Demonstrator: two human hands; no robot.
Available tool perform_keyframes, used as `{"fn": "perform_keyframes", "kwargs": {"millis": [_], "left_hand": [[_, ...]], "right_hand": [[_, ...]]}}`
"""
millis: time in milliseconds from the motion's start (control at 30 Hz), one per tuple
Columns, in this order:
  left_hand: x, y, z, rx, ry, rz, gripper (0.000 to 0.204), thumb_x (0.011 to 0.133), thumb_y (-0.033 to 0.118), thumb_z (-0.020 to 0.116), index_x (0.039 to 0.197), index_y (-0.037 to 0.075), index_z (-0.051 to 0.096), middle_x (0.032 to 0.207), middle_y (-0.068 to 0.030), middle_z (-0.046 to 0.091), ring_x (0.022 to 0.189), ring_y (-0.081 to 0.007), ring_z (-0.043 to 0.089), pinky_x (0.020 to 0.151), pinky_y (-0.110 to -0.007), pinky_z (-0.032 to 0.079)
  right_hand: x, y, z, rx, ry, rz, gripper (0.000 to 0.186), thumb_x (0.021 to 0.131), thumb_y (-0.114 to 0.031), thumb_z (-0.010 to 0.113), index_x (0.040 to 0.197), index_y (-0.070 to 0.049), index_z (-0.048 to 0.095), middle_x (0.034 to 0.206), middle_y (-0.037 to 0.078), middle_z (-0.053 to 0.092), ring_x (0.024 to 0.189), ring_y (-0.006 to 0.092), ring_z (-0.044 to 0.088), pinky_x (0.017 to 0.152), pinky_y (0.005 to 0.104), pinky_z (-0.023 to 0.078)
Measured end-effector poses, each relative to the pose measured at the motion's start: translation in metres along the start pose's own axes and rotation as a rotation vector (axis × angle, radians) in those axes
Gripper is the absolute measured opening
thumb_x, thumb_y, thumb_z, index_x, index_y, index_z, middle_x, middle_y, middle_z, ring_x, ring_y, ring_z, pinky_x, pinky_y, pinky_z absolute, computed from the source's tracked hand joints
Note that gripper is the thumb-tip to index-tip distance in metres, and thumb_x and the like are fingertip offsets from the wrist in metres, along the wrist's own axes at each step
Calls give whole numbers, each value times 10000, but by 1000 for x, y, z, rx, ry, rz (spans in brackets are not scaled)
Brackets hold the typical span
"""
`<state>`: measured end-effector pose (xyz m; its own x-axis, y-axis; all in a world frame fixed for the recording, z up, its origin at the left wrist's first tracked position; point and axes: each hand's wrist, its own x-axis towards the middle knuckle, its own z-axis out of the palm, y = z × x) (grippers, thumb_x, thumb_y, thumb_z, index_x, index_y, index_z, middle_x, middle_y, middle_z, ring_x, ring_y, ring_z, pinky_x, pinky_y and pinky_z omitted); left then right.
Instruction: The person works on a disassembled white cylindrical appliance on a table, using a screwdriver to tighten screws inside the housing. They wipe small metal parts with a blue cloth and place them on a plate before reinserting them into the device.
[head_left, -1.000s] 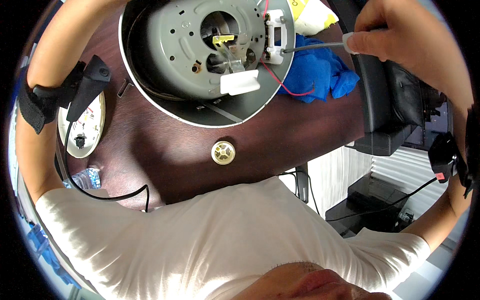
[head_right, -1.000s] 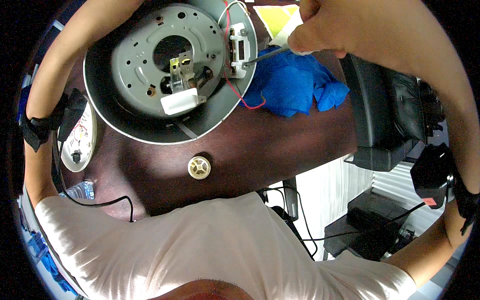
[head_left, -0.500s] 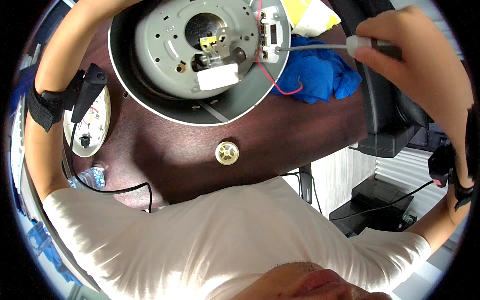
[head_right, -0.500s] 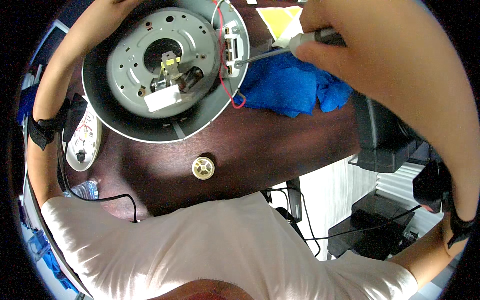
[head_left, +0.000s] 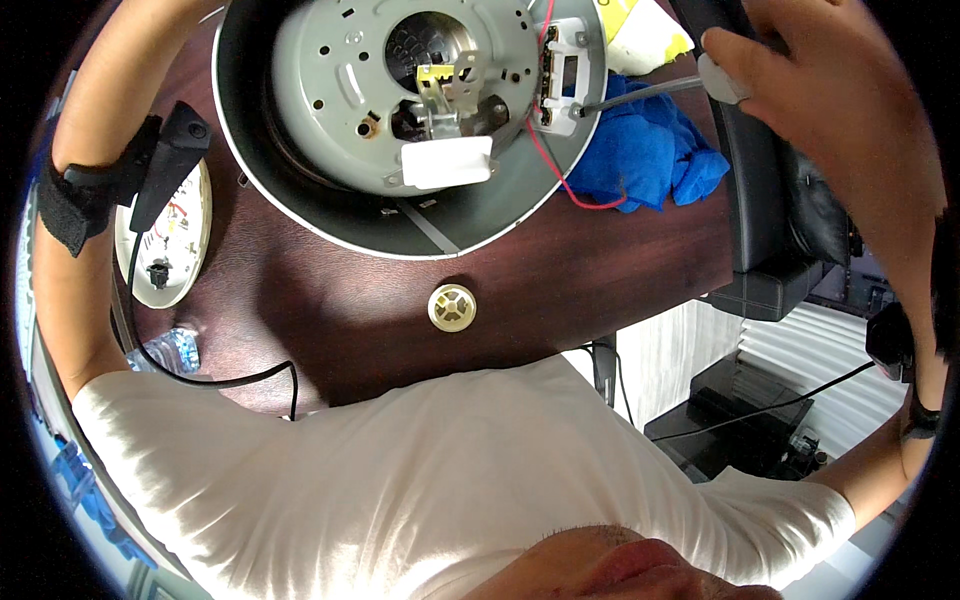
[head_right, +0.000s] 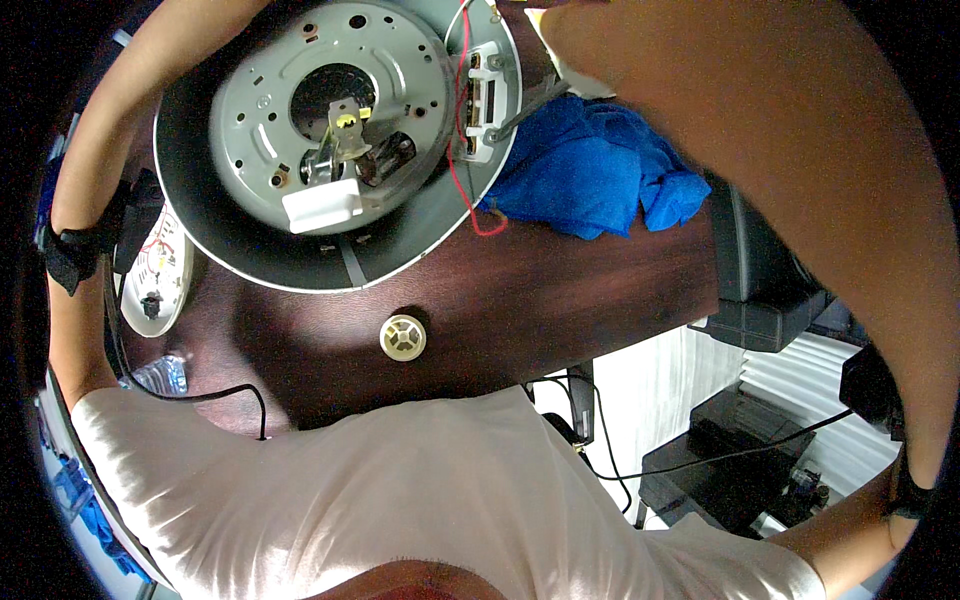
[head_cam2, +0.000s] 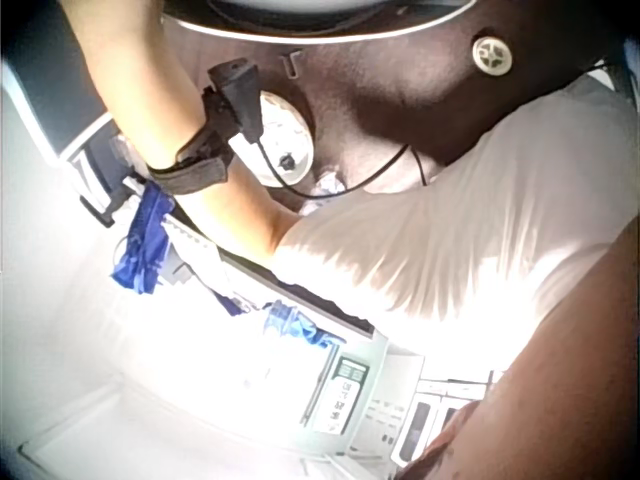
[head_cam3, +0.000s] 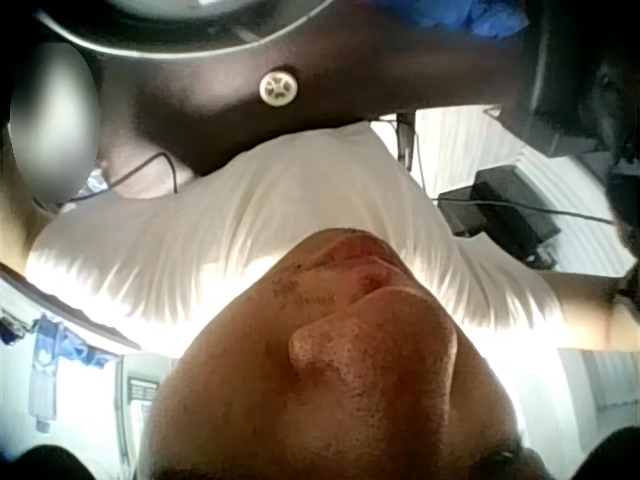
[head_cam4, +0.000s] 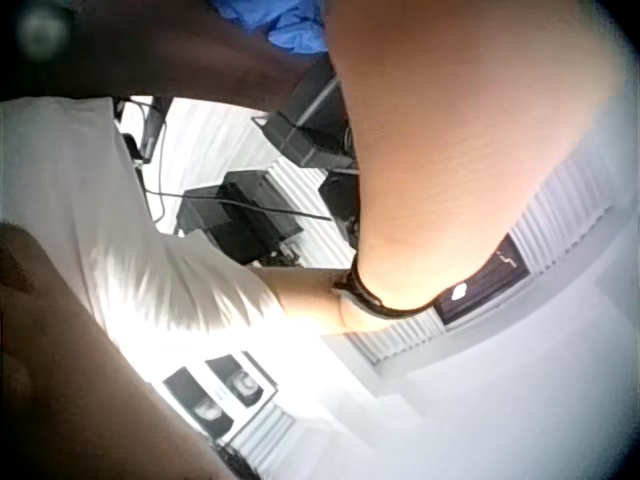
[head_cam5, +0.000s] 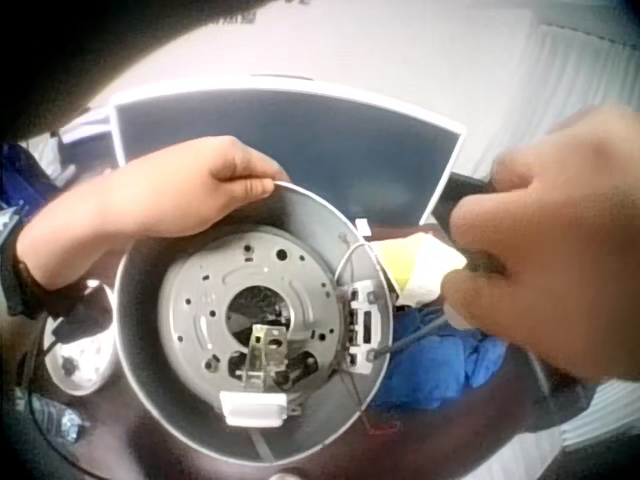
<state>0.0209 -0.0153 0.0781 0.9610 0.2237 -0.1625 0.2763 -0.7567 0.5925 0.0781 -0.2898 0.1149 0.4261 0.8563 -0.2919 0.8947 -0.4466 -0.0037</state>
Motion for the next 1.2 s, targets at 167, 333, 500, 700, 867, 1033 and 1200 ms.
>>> {"fn": "perform_keyframes", "kwargs": {"millis": [167,333,500,700,867,1033,1200], "left_hand": [[-26,-25,19,228,223,430,308,988,190,477,1170,5,644,1035,-169,696,929,-270,670,891,-346,508],[-29,-18,25,317,290,405,315,987,195,479,1177,4,643,1049,-171,694,947,-274,667,905,-346,506],[-28,-19,23,334,281,388,321,984,199,483,1181,4,643,1068,-176,689,957,-283,666,917,-351,504],[-17,-12,17,284,247,191,323,980,201,486,1186,7,642,1084,-182,684,968,-293,664,926,-353,499],[-20,-15,22,362,284,305,317,975,194,486,1158,-3,652,1068,-191,685,963,-298,663,912,-353,501],[-35,-13,21,370,292,456,305,963,180,490,1122,-18,659,1043,-206,680,958,-316,659,892,-354,502],[-38,4,26,339,278,471,305,962,181,490,1121,-15,661,1042,-197,683,969,-318,657,905,-352,499]], "right_hand": [[-2,1,1,20,-4,19,234,858,-201,664,888,31,663,655,104,573,472,196,526,428,278,379],[-4,3,2,28,-3,32,241,867,-210,656,882,31,661,640,99,567,453,187,516,410,272,367],[-6,3,5,43,-12,44,250,877,-218,648,876,31,659,625,95,561,434,177,506,391,265,356],[-4,3,1,60,-33,72,262,888,-228,639,868,32,657,608,89,554,412,165,494,369,257,342],[-3,2,0,74,-46,103,273,897,-237,631,861,32,656,593,84,548,393,155,485,350,250,331],[-2,0,-2,87,-62,117,285,907,-246,623,855,33,654,578,79,542,374,145,475,332,244,320],[0,0,-4,109,-82,149,297,916,-254,615,849,33,652,564,75,536,355,135,465,313,237,309]]}}
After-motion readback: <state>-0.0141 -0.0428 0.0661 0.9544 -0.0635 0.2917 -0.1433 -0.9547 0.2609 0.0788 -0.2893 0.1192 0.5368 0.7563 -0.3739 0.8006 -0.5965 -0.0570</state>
